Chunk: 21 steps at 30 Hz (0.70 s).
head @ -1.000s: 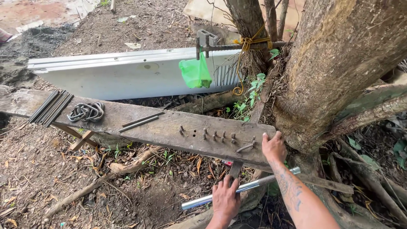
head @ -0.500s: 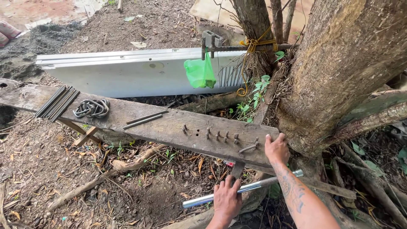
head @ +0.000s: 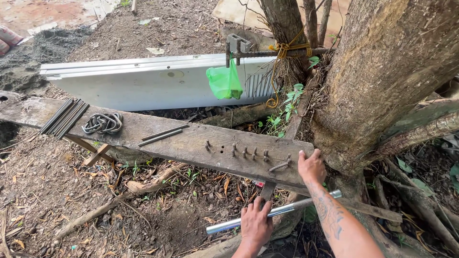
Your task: Manually bending rebar bars using a metal pipe as a lever on a wooden bending jig.
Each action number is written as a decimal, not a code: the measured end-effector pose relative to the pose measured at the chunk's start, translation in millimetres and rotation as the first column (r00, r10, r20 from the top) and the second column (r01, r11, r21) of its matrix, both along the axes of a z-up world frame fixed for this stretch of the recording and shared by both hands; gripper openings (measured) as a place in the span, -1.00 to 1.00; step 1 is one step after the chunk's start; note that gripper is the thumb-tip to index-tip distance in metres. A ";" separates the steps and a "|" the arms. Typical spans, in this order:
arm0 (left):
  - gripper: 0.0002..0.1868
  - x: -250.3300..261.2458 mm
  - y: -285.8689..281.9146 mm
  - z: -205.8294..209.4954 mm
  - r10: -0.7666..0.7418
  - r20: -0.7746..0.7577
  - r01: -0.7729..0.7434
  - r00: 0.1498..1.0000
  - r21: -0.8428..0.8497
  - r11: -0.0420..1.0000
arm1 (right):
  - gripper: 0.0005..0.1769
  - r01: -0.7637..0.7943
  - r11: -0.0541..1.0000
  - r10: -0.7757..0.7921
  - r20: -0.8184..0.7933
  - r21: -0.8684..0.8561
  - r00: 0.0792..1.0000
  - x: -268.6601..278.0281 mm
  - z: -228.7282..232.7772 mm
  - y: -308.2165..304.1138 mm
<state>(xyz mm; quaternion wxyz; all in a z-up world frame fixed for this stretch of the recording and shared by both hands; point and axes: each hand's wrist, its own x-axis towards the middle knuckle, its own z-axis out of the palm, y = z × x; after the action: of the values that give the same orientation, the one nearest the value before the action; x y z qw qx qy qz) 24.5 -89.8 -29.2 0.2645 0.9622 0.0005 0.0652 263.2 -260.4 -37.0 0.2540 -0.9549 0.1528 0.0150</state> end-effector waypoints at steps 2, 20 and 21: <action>-0.51 -0.3 0.1 -0.5 0.002 0.017 -0.002 1.000 -0.003 1.000 | -0.17 0.005 1.000 -0.005 -0.019 0.000 1.000 0.6 -2.1 -0.6; -0.49 -2.0 0.5 5.3 -0.001 0.030 0.001 1.000 -0.018 1.000 | -0.18 0.009 1.000 -0.008 -0.013 0.019 1.000 -0.2 1.9 0.2; -0.51 -1.8 0.7 5.3 -0.005 0.013 0.005 1.000 -0.011 1.000 | -0.18 0.007 1.000 -0.006 -0.009 0.016 1.000 -0.5 2.5 0.4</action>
<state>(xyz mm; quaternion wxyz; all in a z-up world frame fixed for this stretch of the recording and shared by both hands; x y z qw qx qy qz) 22.7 -89.1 -23.9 0.2700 0.9603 -0.0033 0.0706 262.6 -260.0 -34.5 0.2612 -0.9522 0.1569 0.0200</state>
